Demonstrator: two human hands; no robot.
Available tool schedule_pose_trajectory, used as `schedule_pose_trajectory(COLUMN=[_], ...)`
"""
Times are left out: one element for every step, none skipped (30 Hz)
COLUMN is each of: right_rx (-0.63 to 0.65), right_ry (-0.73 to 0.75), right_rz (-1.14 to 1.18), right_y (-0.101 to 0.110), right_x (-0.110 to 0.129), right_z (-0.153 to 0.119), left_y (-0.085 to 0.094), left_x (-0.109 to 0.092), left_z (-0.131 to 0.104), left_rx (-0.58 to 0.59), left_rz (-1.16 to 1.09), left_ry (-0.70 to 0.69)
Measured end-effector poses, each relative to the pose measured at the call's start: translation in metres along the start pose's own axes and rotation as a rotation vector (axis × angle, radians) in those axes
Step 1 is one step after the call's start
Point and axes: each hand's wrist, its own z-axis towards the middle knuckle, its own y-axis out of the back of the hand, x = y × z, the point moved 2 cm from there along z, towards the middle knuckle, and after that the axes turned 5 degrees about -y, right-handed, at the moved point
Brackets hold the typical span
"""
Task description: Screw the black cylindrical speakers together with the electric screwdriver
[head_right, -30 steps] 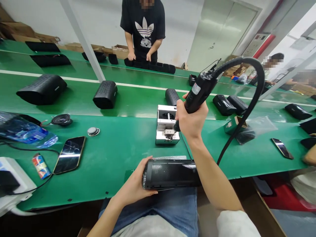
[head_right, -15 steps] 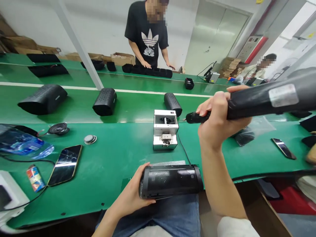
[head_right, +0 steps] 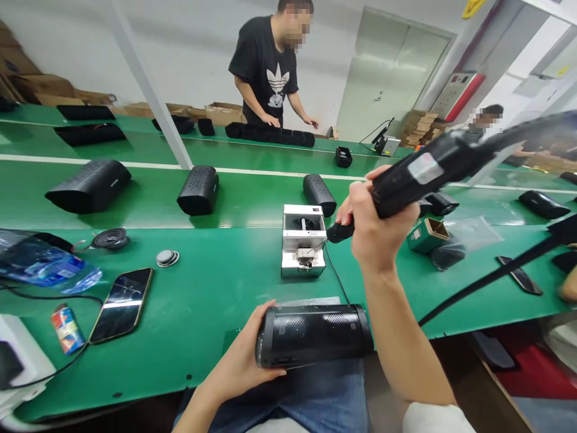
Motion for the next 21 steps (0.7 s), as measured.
schedule_pose_trajectory(right_rx=[0.014, 0.025, 0.034, 0.043, 0.053, 0.06, 0.065, 0.071, 0.076, 0.083, 0.088, 0.094, 0.098, 0.101, 0.105, 0.109, 0.112, 0.115, 0.114, 0.11, 0.103], right_ry=[-0.021, -0.035, -0.042, -0.043, -0.042, -0.039, -0.033, -0.025, -0.017, -0.013, -0.015, -0.021, -0.028, -0.037, -0.041, -0.044, -0.05, -0.062, -0.078, -0.097, -0.111], right_rz=[0.004, 0.007, 0.009, 0.007, 0.0, -0.009, -0.019, -0.028, -0.036, -0.043, -0.048, -0.05, -0.05, -0.053, -0.056, -0.065, -0.078, -0.093, -0.106, -0.116, -0.124], right_y=[-0.004, -0.007, -0.011, -0.014, -0.016, -0.018, -0.02, -0.021, -0.022, -0.023, -0.023, -0.023, -0.022, -0.022, -0.022, -0.022, -0.023, -0.023, -0.024, -0.024, -0.025], right_x=[-0.003, -0.007, -0.011, -0.015, -0.019, -0.021, -0.023, -0.023, -0.023, -0.021, -0.019, -0.018, -0.017, -0.016, -0.017, -0.019, -0.022, -0.027, -0.032, -0.037, -0.041], right_z=[-0.003, -0.005, -0.008, -0.01, -0.011, -0.012, -0.012, -0.013, -0.013, -0.014, -0.014, -0.015, -0.016, -0.018, -0.019, -0.021, -0.023, -0.024, -0.026, -0.026, -0.027], left_y=[0.0, 0.0, 0.0, -0.001, -0.001, 0.0, 0.0, 0.0, 0.0, 0.0, 0.0, 0.001, 0.001, 0.001, 0.001, 0.001, 0.001, 0.001, 0.001, 0.002, 0.002], left_x=[-0.001, -0.001, -0.002, -0.003, -0.003, -0.003, -0.003, -0.003, -0.002, -0.001, -0.001, -0.001, 0.0, -0.001, -0.001, -0.002, -0.003, -0.004, -0.005, -0.005, -0.005], left_z=[0.0, 0.0, 0.0, 0.0, 0.0, 0.0, 0.0, 0.0, 0.0, 0.0, 0.0, 0.0, 0.0, 0.0, 0.0, 0.0, 0.0, 0.0, 0.0, 0.0, 0.0], left_rx=[0.004, 0.008, 0.01, 0.012, 0.012, 0.013, 0.015, 0.016, 0.016, 0.015, 0.014, 0.013, 0.011, 0.01, 0.011, 0.012, 0.011, 0.009, 0.005, -0.001, -0.008], left_rz=[0.0, -0.002, -0.005, -0.008, -0.01, -0.011, -0.011, -0.009, -0.008, -0.006, -0.003, -0.001, 0.001, 0.001, -0.001, -0.003, -0.005, -0.006, -0.007, -0.006, -0.006], left_ry=[0.005, 0.008, 0.009, 0.007, 0.003, -0.001, -0.006, -0.009, -0.01, -0.01, -0.007, -0.004, -0.002, -0.001, -0.001, -0.003, -0.004, -0.004, -0.003, -0.002, -0.002])
